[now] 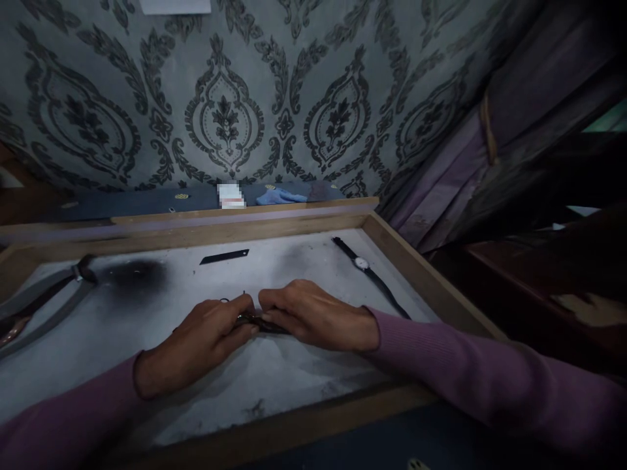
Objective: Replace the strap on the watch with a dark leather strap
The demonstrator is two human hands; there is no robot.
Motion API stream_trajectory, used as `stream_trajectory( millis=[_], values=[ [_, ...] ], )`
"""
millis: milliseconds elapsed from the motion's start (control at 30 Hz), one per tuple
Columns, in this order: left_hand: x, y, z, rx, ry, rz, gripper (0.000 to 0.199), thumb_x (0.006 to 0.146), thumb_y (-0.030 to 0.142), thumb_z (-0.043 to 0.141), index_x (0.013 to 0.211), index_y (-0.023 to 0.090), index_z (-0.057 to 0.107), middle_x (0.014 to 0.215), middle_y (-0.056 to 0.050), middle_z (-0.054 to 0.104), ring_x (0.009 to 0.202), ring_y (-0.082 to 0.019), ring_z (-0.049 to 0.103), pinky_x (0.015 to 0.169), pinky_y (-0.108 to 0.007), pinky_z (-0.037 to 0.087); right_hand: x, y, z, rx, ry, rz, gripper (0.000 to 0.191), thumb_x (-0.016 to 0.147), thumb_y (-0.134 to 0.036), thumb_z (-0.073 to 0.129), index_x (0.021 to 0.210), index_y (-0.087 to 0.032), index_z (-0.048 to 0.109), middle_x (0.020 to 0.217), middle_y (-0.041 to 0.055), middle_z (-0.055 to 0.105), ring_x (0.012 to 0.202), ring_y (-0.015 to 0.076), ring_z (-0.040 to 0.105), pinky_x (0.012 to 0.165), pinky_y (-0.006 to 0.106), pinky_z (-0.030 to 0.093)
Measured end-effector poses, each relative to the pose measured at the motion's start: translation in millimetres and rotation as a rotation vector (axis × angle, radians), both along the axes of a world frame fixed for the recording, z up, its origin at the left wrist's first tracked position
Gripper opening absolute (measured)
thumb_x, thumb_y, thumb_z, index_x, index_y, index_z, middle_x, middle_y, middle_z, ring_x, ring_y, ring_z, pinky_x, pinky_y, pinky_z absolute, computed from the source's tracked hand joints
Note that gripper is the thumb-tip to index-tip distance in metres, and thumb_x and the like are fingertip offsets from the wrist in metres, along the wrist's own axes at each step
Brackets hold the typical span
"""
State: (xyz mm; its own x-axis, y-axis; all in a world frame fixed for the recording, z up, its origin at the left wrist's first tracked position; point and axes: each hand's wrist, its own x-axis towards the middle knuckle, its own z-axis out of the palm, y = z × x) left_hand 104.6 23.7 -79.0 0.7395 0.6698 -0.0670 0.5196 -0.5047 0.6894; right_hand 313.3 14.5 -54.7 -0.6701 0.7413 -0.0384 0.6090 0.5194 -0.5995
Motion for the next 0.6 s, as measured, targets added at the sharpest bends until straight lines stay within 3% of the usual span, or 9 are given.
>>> stream_trajectory(
  millis=[600],
  values=[
    [-1.4,4.6,5.0,-0.058,0.007,-0.05,0.02,0.093,0.032,0.046,0.096,0.019,0.06,0.088,-0.004,0.067,0.079,-0.019,0.06,0.075,-0.032,0.049,0.7,1.6,-2.6,-0.004,0.023,0.027,0.014,0.09,-0.01,0.051,0.077,-0.016,0.051,0.06,-0.0054,0.042,0.055,0.0076,0.039,0.056,0.024,0.024]
  ],
)
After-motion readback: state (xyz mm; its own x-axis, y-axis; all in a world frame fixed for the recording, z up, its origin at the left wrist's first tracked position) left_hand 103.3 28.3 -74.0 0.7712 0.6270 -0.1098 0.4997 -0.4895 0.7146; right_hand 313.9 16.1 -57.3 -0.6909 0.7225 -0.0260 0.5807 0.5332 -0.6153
